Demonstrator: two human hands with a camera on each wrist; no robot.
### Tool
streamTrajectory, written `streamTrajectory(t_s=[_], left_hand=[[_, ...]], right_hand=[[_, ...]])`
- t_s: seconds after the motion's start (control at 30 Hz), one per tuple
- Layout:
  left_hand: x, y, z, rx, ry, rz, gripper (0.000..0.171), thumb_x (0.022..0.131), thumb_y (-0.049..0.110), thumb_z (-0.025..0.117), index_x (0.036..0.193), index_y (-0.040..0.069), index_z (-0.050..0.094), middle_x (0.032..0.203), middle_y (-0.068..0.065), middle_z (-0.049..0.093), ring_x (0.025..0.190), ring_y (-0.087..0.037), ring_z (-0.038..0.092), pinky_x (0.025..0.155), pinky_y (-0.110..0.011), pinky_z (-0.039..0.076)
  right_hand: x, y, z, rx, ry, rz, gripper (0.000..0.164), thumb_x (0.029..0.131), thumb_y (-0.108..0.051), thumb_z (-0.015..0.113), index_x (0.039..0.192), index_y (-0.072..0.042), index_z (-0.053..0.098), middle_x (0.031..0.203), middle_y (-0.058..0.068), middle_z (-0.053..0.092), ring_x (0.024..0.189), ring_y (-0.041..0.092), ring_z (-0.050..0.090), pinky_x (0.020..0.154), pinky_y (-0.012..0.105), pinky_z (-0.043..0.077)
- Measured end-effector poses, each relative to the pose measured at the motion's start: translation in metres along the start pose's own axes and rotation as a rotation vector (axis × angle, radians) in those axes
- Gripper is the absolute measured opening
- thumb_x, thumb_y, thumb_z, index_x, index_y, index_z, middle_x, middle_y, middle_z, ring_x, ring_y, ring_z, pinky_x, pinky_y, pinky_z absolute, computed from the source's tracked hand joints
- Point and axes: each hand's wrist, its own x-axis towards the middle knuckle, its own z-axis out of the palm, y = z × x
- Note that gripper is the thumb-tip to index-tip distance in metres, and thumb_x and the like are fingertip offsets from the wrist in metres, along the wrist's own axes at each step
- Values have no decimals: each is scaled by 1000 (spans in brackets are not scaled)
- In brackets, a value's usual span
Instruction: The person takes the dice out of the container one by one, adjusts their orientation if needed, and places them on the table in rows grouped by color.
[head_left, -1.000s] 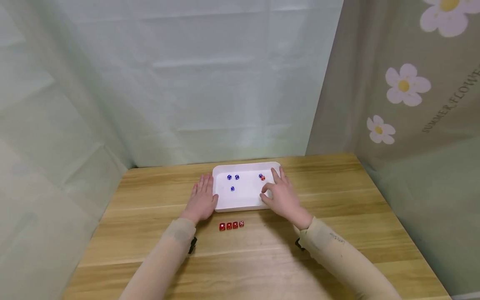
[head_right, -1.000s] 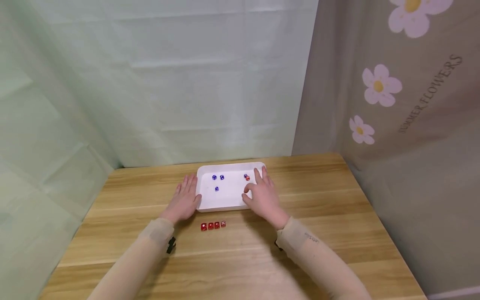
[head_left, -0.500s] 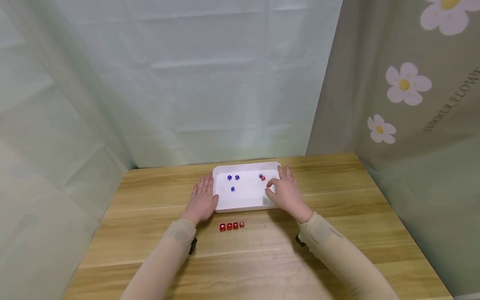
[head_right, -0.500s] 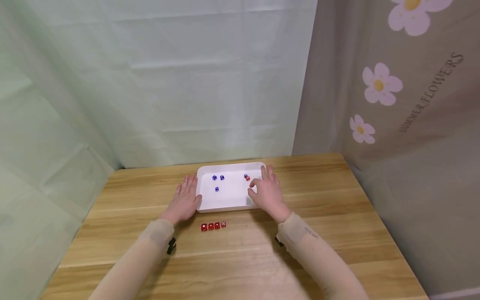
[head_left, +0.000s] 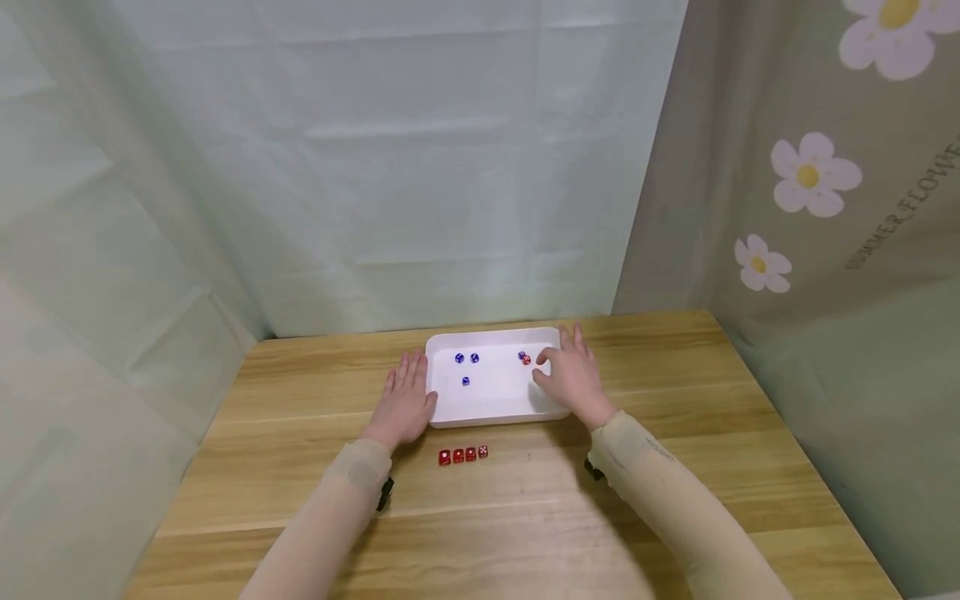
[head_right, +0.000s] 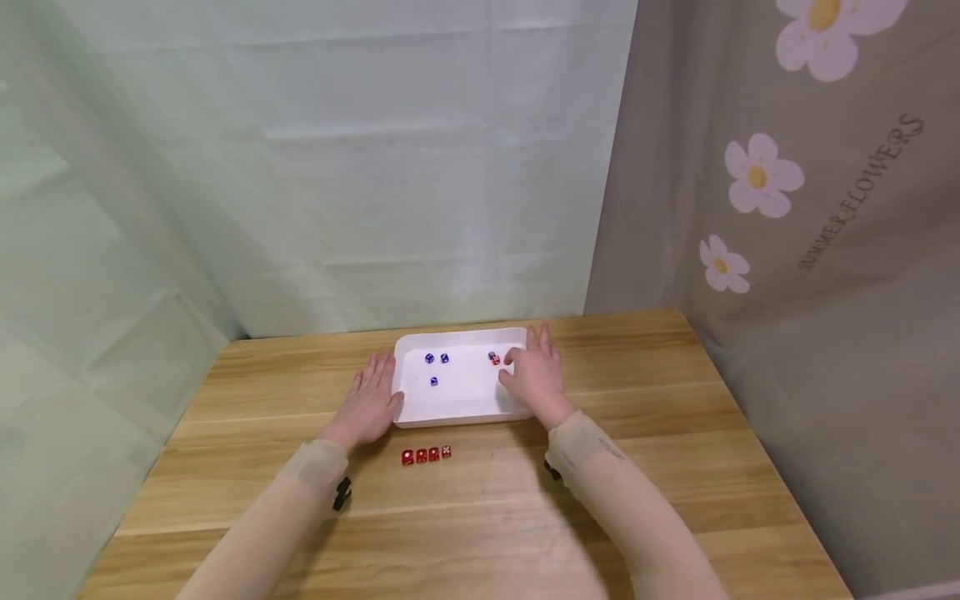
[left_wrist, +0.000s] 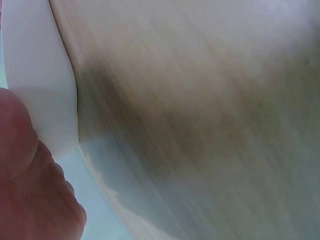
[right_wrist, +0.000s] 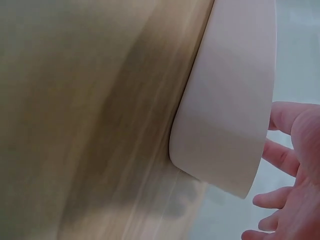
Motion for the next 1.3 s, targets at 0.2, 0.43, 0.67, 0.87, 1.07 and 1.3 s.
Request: streamTrajectory(t_s=[0.2,0.43,0.67,0.87,1.07,1.3], left_hand=[[1,2,0,-2,-15,-7,76,114,34,39,169,-4,2,178,-21,-2,164,-38,-8,131,-57,0],[0,4,-1,-16,-1,3,74,114,30,40,168,-7,5,177,-24,1,164,-40,-6,131,-58,1],[1,6,-2,-3,17,7,73,114,31,39,168,-7,7,177,-24,3,164,-40,-5,131,-59,4],[2,6,-3,-3,11,6,75,114,32,41,168,-6,5,178,-24,3,163,-39,-6,131,-59,3],[5,5,0,-14,8,11,75,114,31,40,169,-6,5,178,-24,3,164,-39,-7,131,-59,2],[5,8,-2,-6,-1,5,75,115,32,39,169,-6,5,178,-23,2,164,-40,-6,131,-58,1]], right_hand=[[12,0,3,-35,-52,21,26,98,-36,72,115,-17,80,170,33,27,159,55,9,126,66,23],[23,-1,10,-53,-69,61,28,98,-36,73,117,-16,79,172,30,23,161,52,4,128,66,18],[33,-3,13,-80,-68,85,29,99,-42,74,110,-16,80,173,30,22,162,49,-2,128,69,8],[42,-4,16,-139,-108,87,33,99,-50,73,102,-18,80,173,30,21,162,49,-5,127,69,2],[46,-7,22,-222,-84,97,37,100,-53,72,92,-18,77,172,29,22,162,49,-2,126,70,0],[46,-9,24,-288,-70,94,38,102,-53,69,90,-18,77,171,28,26,162,50,3,125,72,4]])
